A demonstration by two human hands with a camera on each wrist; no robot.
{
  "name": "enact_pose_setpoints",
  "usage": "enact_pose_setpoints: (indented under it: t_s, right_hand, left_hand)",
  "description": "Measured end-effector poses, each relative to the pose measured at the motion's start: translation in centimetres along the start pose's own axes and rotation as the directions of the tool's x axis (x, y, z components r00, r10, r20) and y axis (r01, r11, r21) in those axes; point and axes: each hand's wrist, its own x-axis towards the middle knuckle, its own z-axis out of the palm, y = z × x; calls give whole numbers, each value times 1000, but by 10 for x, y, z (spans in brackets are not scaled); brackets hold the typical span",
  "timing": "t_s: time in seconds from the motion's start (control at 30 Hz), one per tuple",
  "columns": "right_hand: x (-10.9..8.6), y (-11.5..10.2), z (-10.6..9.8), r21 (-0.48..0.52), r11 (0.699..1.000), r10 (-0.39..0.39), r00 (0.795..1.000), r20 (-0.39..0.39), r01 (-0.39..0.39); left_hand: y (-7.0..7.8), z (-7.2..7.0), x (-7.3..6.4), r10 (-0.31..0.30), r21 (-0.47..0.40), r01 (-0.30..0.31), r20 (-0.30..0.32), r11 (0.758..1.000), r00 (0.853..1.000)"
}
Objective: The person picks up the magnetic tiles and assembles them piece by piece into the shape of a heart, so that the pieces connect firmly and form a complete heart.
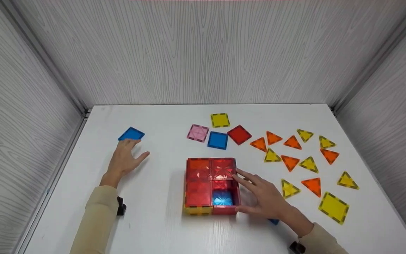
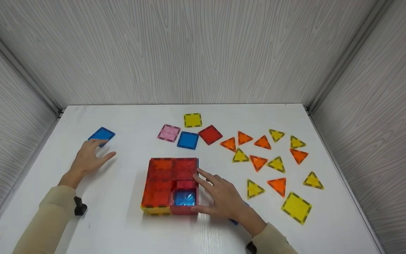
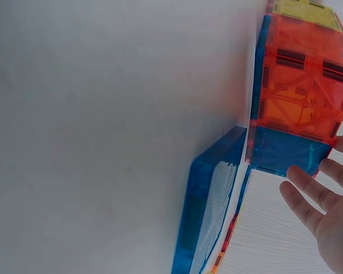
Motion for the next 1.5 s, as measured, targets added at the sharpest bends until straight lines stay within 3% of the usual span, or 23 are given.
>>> enact_pose_setpoints:
  t_s: [0.17,0.33,0.47,1.0,1.37,1.5]
  right_hand:
    - [0,0,-1,2,1000,-4,1000,-2,4]
    - [0,-1,-1,-3,1000,1,1000,8,-1]
    - [0,-1,-2,-6,1000,11,1000,16,-11]
    - [0,1,-2,-30,999,-19,1000,-6,19]
    - [0,-1,-3,-15,1000,10,1000,24,-10]
    - [0,-1,-4,-18,1000,5,1000,18,-4]
  left_hand:
    - [-19,-5,11,-99,8,99,-7,995,995]
    - [-33,-6,16,-207,-33,207,-11,978,978]
    - [-39,-3,20,-251,-51,251,3,967,968]
    - [-32,2,36,-247,-44,247,3,968,969]
    - [-29,-5,31,-236,-47,238,42,970,971]
    - [-23,-10,30,-192,-42,192,24,980,981]
